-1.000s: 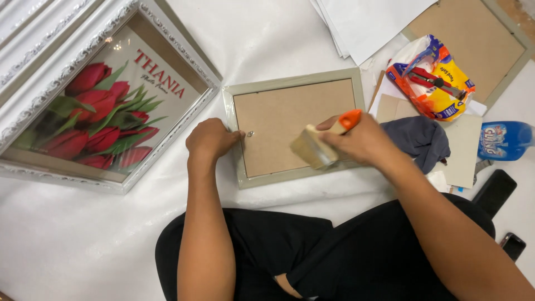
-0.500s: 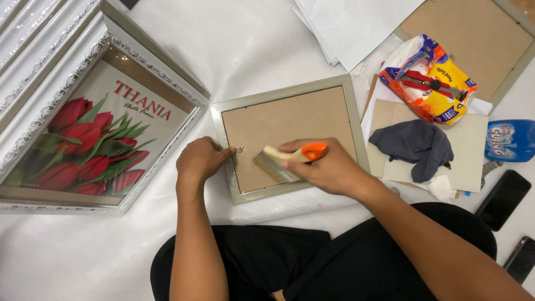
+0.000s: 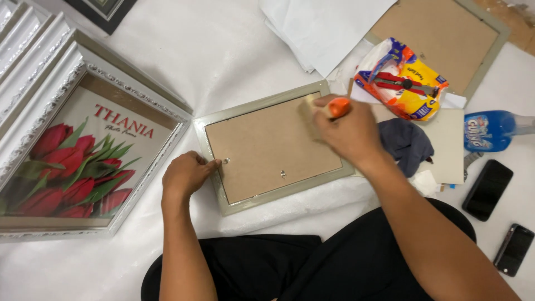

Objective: Cleaning the glass of a picture frame and assembling the backing

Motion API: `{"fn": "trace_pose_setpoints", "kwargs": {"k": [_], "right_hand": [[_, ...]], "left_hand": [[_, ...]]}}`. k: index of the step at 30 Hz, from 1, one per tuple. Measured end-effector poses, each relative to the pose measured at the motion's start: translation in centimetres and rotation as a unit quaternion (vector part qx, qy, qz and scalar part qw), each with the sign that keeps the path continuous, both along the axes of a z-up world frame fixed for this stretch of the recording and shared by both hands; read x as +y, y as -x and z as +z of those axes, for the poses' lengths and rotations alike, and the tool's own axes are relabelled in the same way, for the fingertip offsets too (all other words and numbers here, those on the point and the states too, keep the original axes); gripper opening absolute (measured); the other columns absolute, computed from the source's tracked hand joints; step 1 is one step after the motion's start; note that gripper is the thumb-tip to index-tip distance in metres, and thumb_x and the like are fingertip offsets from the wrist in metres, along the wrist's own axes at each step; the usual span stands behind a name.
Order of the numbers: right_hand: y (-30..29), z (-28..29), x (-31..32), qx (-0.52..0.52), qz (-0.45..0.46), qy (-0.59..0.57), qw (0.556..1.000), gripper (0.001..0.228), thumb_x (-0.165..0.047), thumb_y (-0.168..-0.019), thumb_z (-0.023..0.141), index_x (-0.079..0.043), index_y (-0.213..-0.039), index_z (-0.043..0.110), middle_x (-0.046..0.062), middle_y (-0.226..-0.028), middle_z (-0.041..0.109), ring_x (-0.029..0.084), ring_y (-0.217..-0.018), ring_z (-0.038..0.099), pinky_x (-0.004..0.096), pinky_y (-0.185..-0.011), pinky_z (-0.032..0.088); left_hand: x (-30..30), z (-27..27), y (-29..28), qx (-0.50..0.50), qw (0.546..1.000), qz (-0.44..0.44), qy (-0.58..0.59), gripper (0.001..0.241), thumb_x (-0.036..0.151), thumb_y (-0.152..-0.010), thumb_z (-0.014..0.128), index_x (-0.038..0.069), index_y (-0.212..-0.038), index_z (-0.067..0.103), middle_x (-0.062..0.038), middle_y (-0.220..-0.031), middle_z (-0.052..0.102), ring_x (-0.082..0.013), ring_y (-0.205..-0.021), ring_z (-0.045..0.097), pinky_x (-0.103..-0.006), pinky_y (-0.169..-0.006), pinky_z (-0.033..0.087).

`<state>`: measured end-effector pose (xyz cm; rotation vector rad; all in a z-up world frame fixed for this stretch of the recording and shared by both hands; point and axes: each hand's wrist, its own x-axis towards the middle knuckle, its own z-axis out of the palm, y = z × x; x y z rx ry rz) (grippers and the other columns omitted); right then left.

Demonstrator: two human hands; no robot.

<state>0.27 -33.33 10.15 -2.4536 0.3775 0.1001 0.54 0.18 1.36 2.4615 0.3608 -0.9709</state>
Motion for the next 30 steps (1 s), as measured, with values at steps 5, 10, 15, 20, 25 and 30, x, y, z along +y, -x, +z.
{"fn": "trace_pose_setpoints", "kwargs": {"k": [5,10,15,20,25,30], "right_hand": [[2.3,1.3,5.7,0.056,0.086,-0.212,0.972,0.029,-0.022,-0.077,0.072,-0.018,-0.105,0.081,0.015,-0.099,0.079,0.03,-0.099,0.074,0.042,-0.087,0.057],[0.7,-0.2,3.5,0.13,0.126,-0.178,0.967,0.034,-0.026,-0.081,0.071,-0.018,-0.113,0.079,0.02,-0.11,0.078,0.04,-0.112,0.07,0.049,-0.095,0.056],[-2.0,-0.7,-0.9,0.047,0.022,0.081,0.995,0.027,-0.035,-0.09,0.059,-0.035,-0.11,0.077,0.005,-0.099,0.075,0.035,-0.094,0.073,0.048,-0.082,0.059],[0.8,0.6,2.2,-0.019,0.048,-0.049,0.997,0.025,-0.03,-0.086,0.065,-0.027,-0.107,0.079,0.008,-0.092,0.075,0.03,-0.091,0.075,0.043,-0.079,0.059],[3.5,-0.5,6.9,0.054,0.128,-0.358,0.923,0.031,-0.016,-0.081,0.075,-0.009,-0.112,0.078,0.021,-0.106,0.079,0.029,-0.104,0.072,0.043,-0.092,0.057],[1.1,-1.0,4.9,0.074,0.1,-0.169,0.978,0.027,-0.022,-0.09,0.065,-0.017,-0.113,0.078,0.015,-0.097,0.078,0.034,-0.088,0.075,0.045,-0.085,0.059]], "left_hand": [[0.1,-0.6,0.1,-0.003,1.0,-0.008,-0.01,0.057,0.057,-0.082,0.071,0.004,-0.102,0.078,-0.023,-0.092,0.076,-0.0436,-0.102,0.072,-0.0488,-0.084,0.055],[0.2,-1.2,0.2,-0.005,1.0,0.0,-0.017,0.055,0.056,-0.082,0.071,0.004,-0.1,0.078,-0.022,-0.089,0.076,-0.0425,-0.098,0.074,-0.047,-0.08,0.056],[0.1,-1.1,0.2,-0.009,1.0,0.008,-0.022,0.054,0.056,-0.082,0.072,0.005,-0.101,0.079,-0.022,-0.09,0.076,-0.041,-0.096,0.074,-0.0449,-0.078,0.057],[0.2,-1.4,0.3,-0.019,1.0,0.01,-0.012,0.054,0.053,-0.083,0.072,0.002,-0.1,0.078,-0.024,-0.088,0.075,-0.043,-0.093,0.074,-0.0458,-0.074,0.057],[0.1,-1.6,0.4,-0.021,1.0,0.006,-0.01,0.055,0.054,-0.083,0.073,0.002,-0.097,0.078,-0.025,-0.086,0.074,-0.044,-0.091,0.074,-0.0474,-0.072,0.057],[-0.2,-0.6,0.3,-0.017,1.0,0.01,-0.007,0.054,0.053,-0.085,0.072,0.001,-0.099,0.078,-0.025,-0.09,0.075,-0.0449,-0.096,0.073,-0.0483,-0.078,0.056]]}}
